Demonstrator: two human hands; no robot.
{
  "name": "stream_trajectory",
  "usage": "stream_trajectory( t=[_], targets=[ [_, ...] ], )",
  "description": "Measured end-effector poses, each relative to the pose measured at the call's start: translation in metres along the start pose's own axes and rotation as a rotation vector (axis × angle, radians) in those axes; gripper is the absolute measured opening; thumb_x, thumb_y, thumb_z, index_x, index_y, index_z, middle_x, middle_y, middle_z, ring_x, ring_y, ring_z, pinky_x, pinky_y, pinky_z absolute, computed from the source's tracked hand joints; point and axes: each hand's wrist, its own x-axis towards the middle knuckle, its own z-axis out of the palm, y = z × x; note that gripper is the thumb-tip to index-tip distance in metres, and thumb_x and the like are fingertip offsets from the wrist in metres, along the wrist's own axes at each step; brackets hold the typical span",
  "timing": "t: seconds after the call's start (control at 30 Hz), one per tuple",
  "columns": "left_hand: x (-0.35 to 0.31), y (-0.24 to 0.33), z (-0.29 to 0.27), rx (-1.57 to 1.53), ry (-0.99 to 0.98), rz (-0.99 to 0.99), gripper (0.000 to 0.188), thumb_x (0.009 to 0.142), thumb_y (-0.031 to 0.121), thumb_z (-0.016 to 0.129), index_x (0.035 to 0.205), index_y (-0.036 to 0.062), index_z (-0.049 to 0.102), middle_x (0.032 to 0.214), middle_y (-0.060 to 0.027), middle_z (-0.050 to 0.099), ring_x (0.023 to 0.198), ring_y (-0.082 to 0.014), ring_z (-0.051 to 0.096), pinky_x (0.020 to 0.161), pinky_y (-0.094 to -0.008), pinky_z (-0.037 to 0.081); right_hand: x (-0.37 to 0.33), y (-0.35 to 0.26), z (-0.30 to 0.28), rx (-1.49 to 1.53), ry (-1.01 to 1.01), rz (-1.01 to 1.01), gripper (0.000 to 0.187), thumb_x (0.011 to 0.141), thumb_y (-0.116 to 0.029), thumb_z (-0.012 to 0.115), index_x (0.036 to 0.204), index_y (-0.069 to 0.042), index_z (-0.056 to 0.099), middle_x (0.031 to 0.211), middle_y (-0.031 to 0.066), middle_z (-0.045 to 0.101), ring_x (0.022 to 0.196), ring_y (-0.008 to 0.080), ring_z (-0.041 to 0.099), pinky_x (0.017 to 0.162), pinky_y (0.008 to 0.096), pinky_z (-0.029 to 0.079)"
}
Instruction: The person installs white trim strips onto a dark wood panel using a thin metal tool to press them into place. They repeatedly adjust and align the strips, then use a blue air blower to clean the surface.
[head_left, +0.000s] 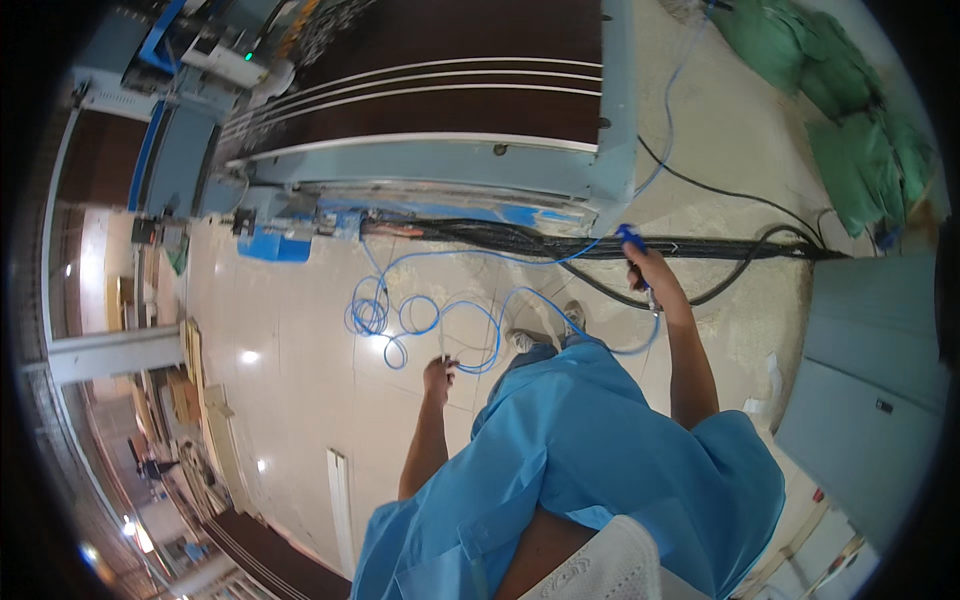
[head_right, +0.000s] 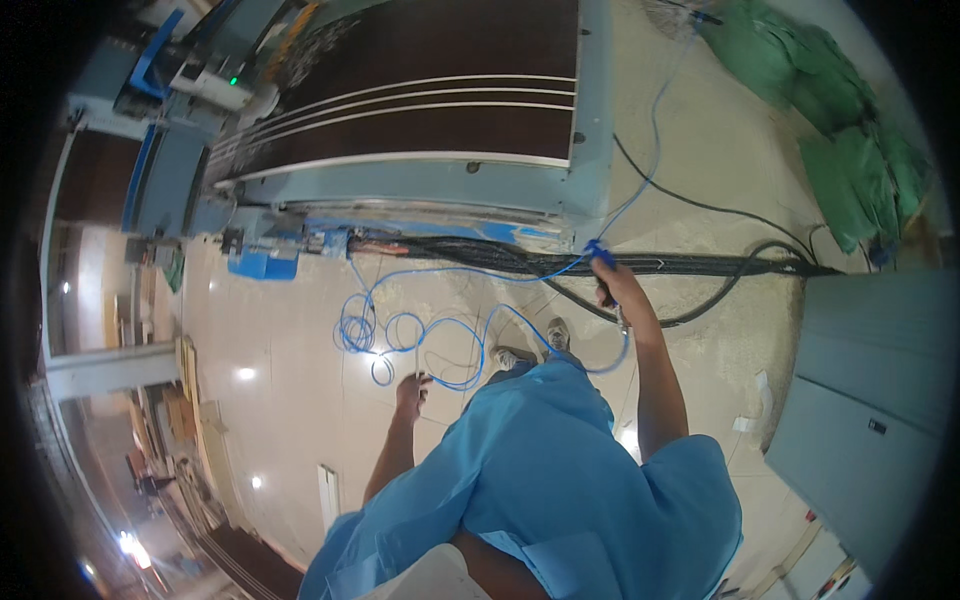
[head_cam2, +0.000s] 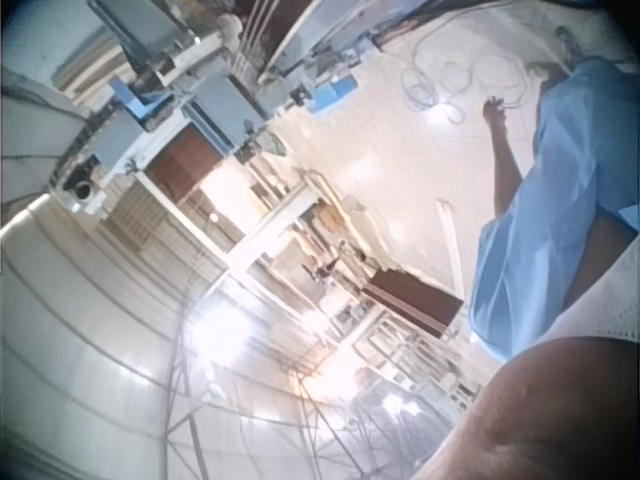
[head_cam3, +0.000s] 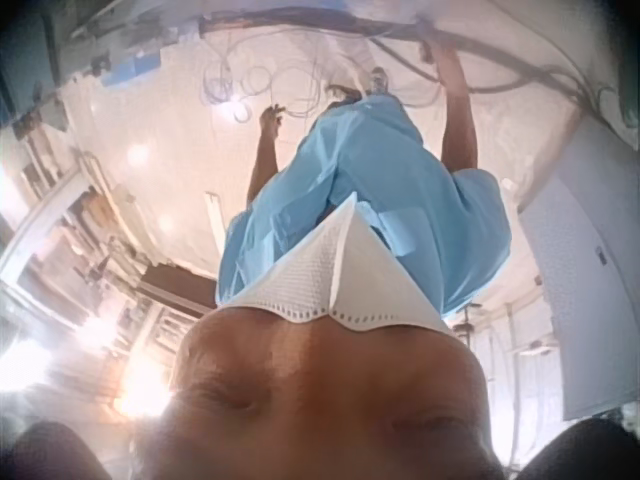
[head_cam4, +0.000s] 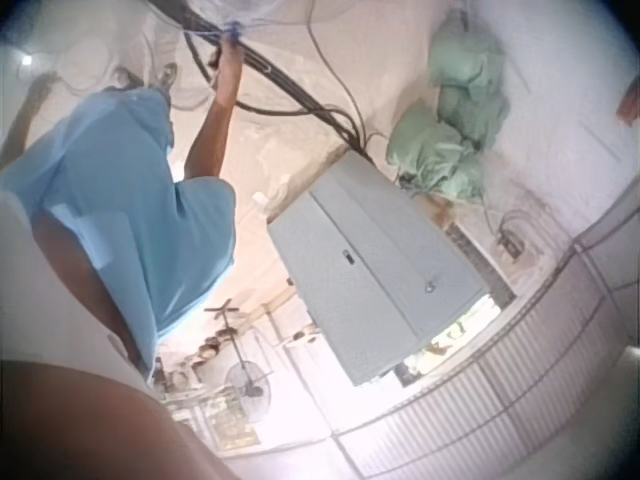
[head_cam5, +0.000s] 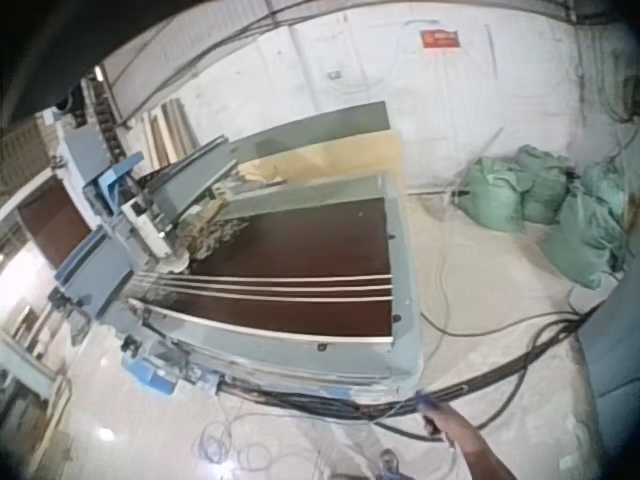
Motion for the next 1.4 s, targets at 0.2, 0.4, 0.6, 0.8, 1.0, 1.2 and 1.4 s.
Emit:
stream_trajectory(
  t=[0.2,0.4,0.6,0.8,1.0,1.2,1.4],
  targets=[
    [-0.021,0.028,0.028,-0.107,-0.047,0.222,0.033,0.101,0.016,0.055,0.132,0.0043,0.061,0.098,-0.0097,0.076,0.062,-0.0077,0.054,0.049,-0.0213,0.04,0.04,-0.04,0.034,0.186,0.147,-0.057,0.053,0.094,-0.06,0.069,0.079,-0.011,0.055,0.056,0.0001,0.05,0.048,0.0149,0.053,0.045,0.0309,0.04],
    [-0.026,-0.002,0.023,-0.24,0.003,0.078,0.034,0.104,0.016,0.05,0.136,0.01,0.06,0.09,-0.0098,0.073,0.06,-0.0095,0.053,0.046,-0.0228,0.037,0.08,-0.08,0.111,0.144,-0.017,-0.085,0.048,0.097,-0.055,0.069,0.084,-0.012,0.051,0.057,-0.0011,0.049,0.048,0.0141,0.048,0.045,0.0321,0.038],
    [0.0,-0.033,-0.025,-0.188,0.093,-0.023,0.039,0.101,0.017,0.05,0.139,0.0089,0.056,0.092,-0.0097,0.073,0.057,-0.0073,0.05,0.042,-0.0205,0.033,0.117,-0.098,0.198,0.12,-0.116,-0.042,0.05,0.097,-0.055,0.069,0.081,-0.011,0.051,0.056,-0.0006,0.049,0.048,0.0147,0.049,0.044,0.0311,0.035],
    [0.019,-0.069,-0.069,-0.292,0.174,-0.112,0.038,0.1,0.016,0.05,0.137,0.0078,0.058,0.089,-0.0094,0.072,0.055,-0.0077,0.049,0.042,-0.0217,0.033,0.16,-0.12,0.31,-0.003,-0.261,-0.031,0.051,0.098,-0.056,0.066,0.081,-0.009,0.054,0.058,0.0014,0.053,0.048,0.0157,0.05,0.044,0.0318,0.035],
    [0.038,-0.094,-0.104,-0.351,0.194,-0.172,0.035,0.104,0.017,0.048,0.136,0.0072,0.058,0.092,-0.0112,0.073,0.054,-0.0083,0.049,0.041,-0.0227,0.034,0.2,-0.142,0.409,0.216,-0.119,-0.073,0.051,0.101,-0.051,0.064,0.078,-0.008,0.053,0.056,0.0041,0.051,0.049,0.018,0.054,0.044,0.0334,0.037],
    [0.051,-0.095,-0.134,-0.378,0.25,-0.202,0.032,0.102,0.016,0.049,0.131,0.0054,0.06,0.088,-0.0106,0.073,0.052,-0.0083,0.048,0.041,-0.0232,0.033,0.252,-0.187,0.419,0.762,0.344,-0.018,0.051,0.104,-0.054,0.057,0.082,-0.008,0.052,0.058,0.0005,0.047,0.051,0.0154,0.049,0.046,0.0317,0.034],
    [0.062,-0.064,-0.15,-0.432,0.271,-0.22,0.03,0.104,0.017,0.049,0.13,0.0065,0.06,0.089,-0.0113,0.074,0.052,-0.0093,0.049,0.041,-0.0226,0.035,0.322,-0.224,0.458,0.342,-0.112,0.052,0.045,0.101,-0.052,0.064,0.084,-0.012,0.056,0.058,-0.0031,0.049,0.05,0.0107,0.048,0.043,0.0279,0.032]
  ],
)
